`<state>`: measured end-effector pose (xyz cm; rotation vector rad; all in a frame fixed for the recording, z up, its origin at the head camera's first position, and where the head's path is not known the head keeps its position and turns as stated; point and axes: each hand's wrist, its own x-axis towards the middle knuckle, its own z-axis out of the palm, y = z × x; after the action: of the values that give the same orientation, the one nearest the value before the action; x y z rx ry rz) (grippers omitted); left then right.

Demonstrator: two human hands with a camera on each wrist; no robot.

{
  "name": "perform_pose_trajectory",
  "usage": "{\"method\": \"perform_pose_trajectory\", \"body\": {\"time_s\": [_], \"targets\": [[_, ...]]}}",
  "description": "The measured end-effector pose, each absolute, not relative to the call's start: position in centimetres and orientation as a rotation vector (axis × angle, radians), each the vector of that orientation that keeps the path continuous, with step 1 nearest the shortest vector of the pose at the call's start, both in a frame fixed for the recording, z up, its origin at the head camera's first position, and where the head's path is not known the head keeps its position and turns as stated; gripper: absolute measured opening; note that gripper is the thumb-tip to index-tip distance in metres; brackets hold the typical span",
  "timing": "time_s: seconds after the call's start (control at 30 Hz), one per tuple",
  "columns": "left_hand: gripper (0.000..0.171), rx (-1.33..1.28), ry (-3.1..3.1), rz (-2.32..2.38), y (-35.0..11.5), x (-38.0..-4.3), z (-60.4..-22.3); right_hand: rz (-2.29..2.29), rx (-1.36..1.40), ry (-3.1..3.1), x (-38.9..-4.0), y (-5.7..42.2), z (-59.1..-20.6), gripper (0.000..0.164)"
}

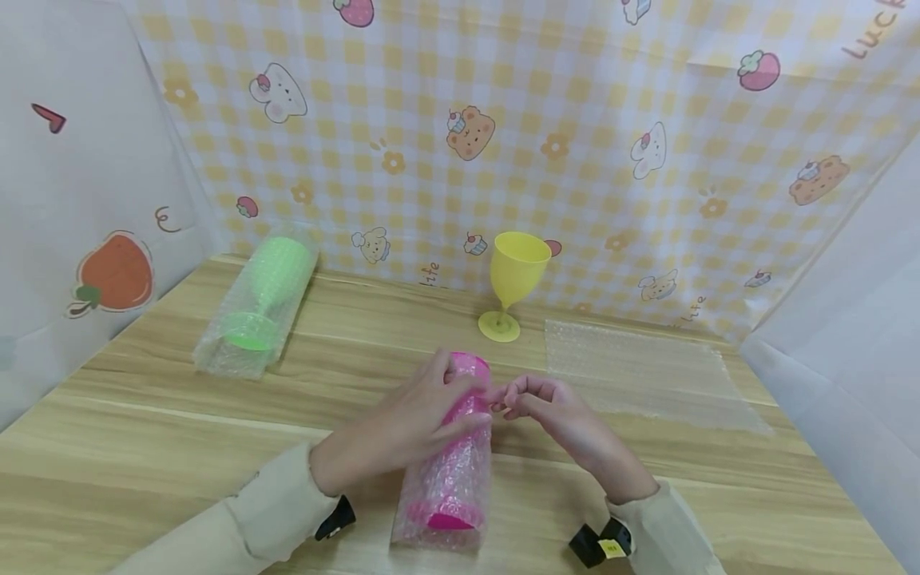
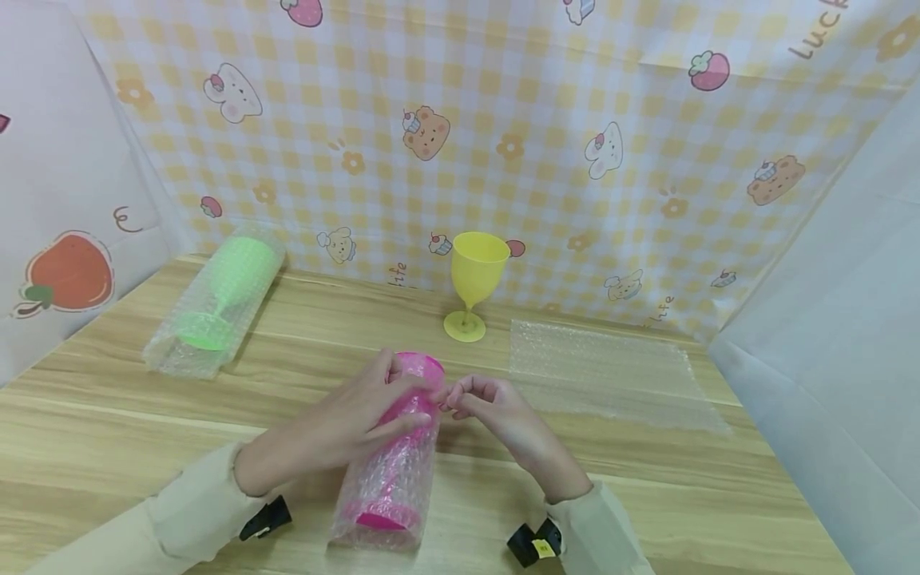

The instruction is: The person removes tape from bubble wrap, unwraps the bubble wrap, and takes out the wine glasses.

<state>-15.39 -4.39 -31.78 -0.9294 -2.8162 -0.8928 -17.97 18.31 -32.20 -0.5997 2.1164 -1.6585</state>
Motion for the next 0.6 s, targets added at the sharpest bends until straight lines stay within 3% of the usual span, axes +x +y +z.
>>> {"method": "perform_pose_trajectory", "body": {"time_s": [0.6], "targets": [[0.038, -0.984, -2.829, -1.14, -5.3, -15.64, -30.86, -1.653, -0.553, 2.129, -17.65, 17.93, -32.12, 0.031]]}}
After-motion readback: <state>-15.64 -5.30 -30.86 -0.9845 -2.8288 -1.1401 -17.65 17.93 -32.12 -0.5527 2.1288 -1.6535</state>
